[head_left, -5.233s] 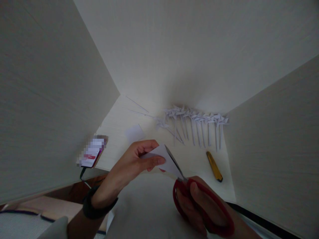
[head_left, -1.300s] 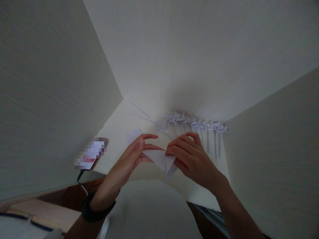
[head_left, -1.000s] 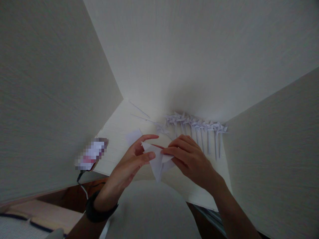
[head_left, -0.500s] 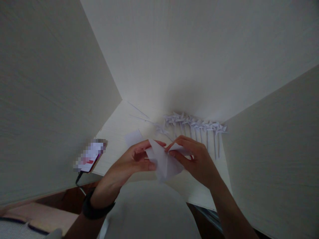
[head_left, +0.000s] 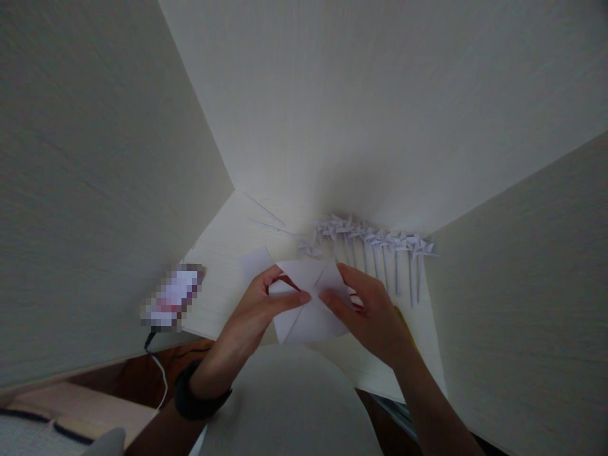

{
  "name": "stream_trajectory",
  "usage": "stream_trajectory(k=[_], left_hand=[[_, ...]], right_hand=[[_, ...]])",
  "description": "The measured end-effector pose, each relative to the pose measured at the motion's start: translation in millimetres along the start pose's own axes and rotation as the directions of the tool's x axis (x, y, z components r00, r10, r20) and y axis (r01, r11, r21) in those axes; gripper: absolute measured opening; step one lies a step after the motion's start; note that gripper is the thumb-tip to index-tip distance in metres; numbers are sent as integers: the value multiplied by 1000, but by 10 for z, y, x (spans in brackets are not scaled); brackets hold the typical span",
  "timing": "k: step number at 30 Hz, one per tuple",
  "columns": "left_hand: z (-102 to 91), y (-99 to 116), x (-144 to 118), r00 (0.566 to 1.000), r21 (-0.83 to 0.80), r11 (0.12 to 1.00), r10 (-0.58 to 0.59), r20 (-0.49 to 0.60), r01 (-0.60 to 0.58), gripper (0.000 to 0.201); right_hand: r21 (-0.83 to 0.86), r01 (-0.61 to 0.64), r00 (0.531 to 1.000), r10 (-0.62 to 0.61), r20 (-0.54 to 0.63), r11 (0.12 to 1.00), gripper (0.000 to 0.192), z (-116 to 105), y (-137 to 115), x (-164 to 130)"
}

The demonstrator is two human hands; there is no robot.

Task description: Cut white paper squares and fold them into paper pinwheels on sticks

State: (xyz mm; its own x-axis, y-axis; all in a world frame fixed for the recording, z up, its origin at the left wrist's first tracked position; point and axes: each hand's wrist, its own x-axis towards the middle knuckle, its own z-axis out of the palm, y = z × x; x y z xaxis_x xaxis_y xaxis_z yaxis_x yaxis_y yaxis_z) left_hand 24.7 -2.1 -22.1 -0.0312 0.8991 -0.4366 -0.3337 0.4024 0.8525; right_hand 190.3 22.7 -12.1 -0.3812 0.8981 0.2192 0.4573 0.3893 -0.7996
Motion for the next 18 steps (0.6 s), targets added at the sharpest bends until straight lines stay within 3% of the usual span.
stream_trajectory(k=[5, 12, 18], left_hand=[[-30, -5, 47, 999, -18, 1000, -11, -48, 10, 41], [-26, -11, 16, 994, -24, 1000, -16, -105, 14, 41], [-28, -17, -15, 994, 0, 1000, 6, -105, -6, 39]], right_hand=[[81, -106, 994, 109, -22, 991, 9, -14, -3, 22], [91, -39, 975, 58, -214, 995, 2, 26, -32, 62], [39, -45, 960, 54, -275, 998, 4, 46, -58, 92]])
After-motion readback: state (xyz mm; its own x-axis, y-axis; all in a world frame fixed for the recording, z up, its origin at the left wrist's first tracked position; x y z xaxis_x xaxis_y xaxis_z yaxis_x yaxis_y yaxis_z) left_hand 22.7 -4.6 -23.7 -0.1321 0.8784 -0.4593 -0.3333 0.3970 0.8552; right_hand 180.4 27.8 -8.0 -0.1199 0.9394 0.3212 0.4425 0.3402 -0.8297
